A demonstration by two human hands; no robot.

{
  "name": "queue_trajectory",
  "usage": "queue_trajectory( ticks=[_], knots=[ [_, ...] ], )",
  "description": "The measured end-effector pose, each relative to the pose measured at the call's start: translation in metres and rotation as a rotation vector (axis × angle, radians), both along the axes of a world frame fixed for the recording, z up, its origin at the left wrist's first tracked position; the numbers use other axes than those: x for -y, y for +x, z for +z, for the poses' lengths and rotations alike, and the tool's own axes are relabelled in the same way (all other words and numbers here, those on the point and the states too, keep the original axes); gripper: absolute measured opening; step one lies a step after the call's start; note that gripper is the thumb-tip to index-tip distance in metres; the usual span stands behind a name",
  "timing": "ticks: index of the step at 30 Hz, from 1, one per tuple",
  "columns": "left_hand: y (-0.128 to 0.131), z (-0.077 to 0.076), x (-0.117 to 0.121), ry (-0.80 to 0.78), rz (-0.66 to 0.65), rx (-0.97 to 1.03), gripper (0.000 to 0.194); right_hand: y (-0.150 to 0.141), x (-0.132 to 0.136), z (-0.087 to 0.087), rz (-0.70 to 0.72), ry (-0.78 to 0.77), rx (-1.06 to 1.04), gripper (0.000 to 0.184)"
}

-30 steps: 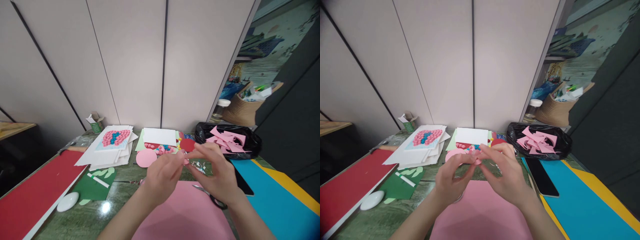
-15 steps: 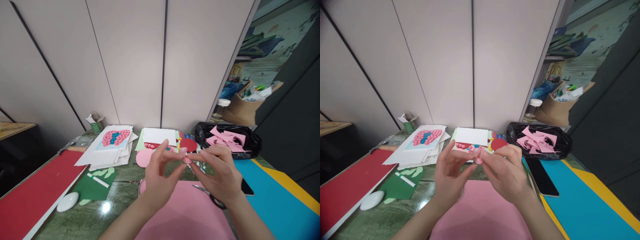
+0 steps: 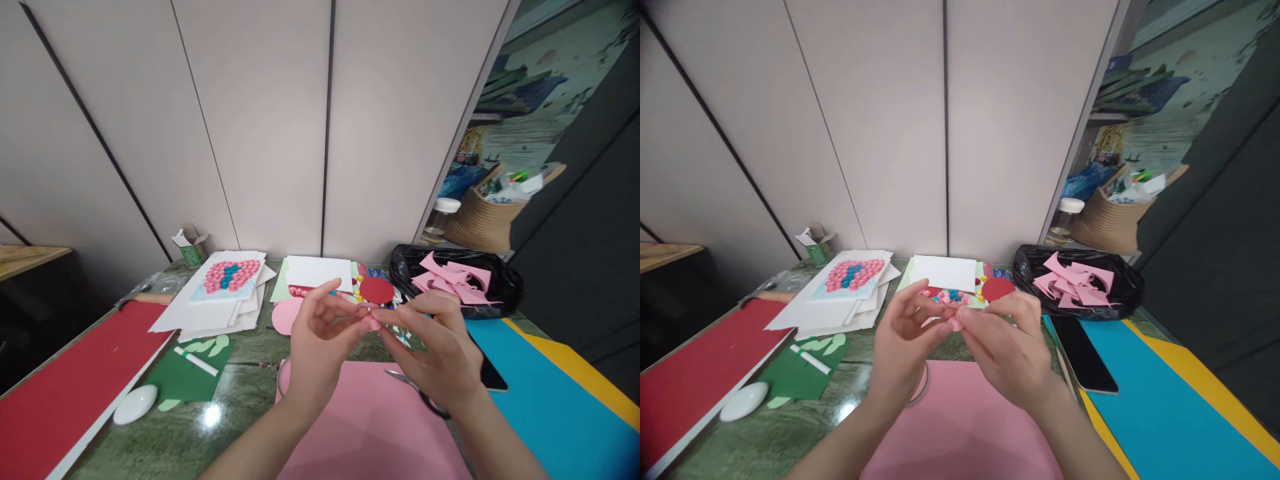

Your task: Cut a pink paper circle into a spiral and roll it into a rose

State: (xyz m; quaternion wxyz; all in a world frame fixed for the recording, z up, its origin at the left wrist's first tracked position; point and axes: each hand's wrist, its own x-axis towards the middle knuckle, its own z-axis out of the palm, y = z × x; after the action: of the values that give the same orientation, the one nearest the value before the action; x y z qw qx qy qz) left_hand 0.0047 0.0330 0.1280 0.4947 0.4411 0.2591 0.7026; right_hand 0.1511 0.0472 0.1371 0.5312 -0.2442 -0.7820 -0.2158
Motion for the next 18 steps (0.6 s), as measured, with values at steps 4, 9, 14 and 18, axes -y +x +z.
queue_trajectory(
  ticks=[4,9,14,18],
  knots=[
    [-0.0004,-0.0004,0.0002,-0.027,-0.005,0.002,0.048,-0.0007,0.0001,0.0001,-0.004,0.0,-0.011,0.08],
    [-0.001,-0.0007,0.0017,-0.055,-0.026,-0.01,0.046,-0.0014,-0.0013,-0.001,0.004,-0.011,-0.023,0.078],
    [-0.0021,-0.0006,0.0024,-0.063,-0.058,-0.028,0.043,-0.0013,-0.0016,-0.0012,0.019,-0.009,-0.016,0.078],
    [-0.0032,-0.0006,0.0016,-0.095,-0.096,-0.024,0.045,-0.0013,-0.0015,-0.0007,0.013,-0.009,-0.016,0.079]
  ],
)
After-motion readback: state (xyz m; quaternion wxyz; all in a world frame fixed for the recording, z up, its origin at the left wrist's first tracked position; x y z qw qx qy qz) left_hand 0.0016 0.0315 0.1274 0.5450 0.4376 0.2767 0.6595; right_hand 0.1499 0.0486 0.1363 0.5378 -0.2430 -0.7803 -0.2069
